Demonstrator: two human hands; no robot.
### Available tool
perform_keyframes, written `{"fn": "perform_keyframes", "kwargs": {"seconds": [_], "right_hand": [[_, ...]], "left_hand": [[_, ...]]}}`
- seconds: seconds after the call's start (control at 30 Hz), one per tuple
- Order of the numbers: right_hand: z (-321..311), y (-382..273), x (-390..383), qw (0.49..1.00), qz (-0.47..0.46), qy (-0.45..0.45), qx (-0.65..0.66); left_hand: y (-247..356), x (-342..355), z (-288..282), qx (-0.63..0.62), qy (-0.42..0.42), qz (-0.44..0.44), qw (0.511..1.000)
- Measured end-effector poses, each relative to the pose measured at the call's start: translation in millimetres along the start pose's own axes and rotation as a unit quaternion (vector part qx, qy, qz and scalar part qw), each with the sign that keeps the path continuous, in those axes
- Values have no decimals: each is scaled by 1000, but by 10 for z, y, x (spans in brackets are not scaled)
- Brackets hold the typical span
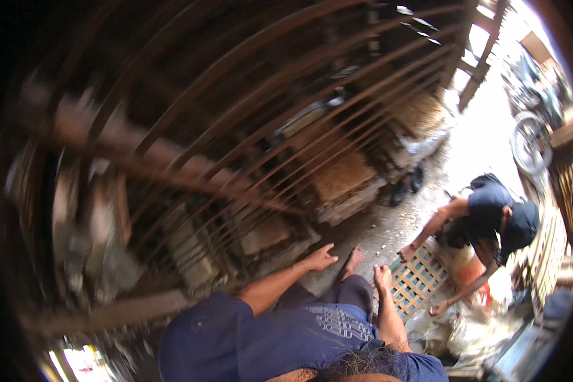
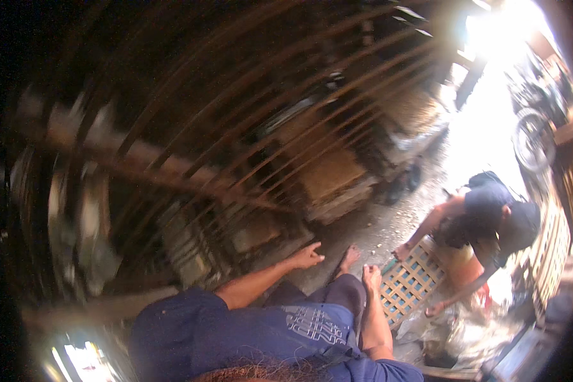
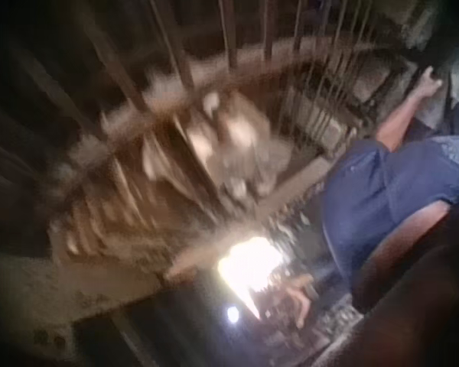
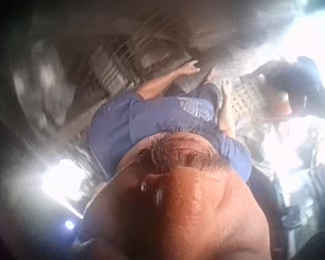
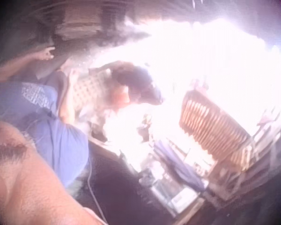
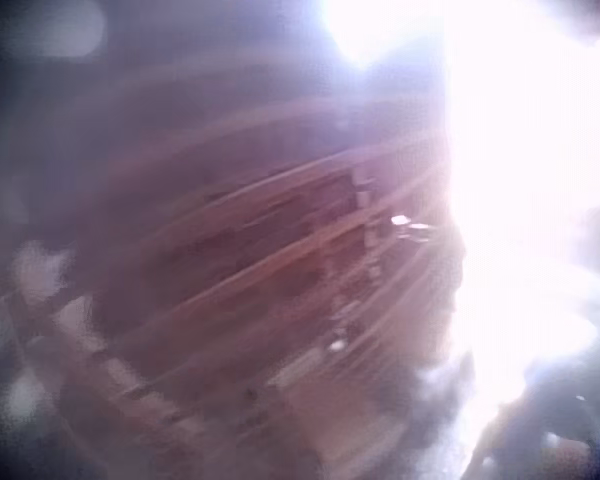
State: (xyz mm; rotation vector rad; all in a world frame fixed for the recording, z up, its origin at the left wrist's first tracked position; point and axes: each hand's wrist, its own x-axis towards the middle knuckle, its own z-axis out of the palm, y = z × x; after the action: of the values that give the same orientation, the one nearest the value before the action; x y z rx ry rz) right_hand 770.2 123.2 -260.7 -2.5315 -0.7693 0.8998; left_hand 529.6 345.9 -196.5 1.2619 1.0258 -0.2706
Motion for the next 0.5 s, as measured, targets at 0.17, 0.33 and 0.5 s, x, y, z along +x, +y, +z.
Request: {"fn": "perform_keyframes", "kwargs": {"seconds": [0.17,0.33,0.5], "right_hand": [[-192,-731,183,996,-64,-58,31],[235,-1717,98,903,-86,-302,293],[191,-3575,-878,826,-151,-479,256]], "left_hand": [[-1217,-1238,-158,23,45,-95,994],[-2249,-2135,-396,-159,288,-131,935],[-3162,-2626,-133,-240,413,-221,850]]}}
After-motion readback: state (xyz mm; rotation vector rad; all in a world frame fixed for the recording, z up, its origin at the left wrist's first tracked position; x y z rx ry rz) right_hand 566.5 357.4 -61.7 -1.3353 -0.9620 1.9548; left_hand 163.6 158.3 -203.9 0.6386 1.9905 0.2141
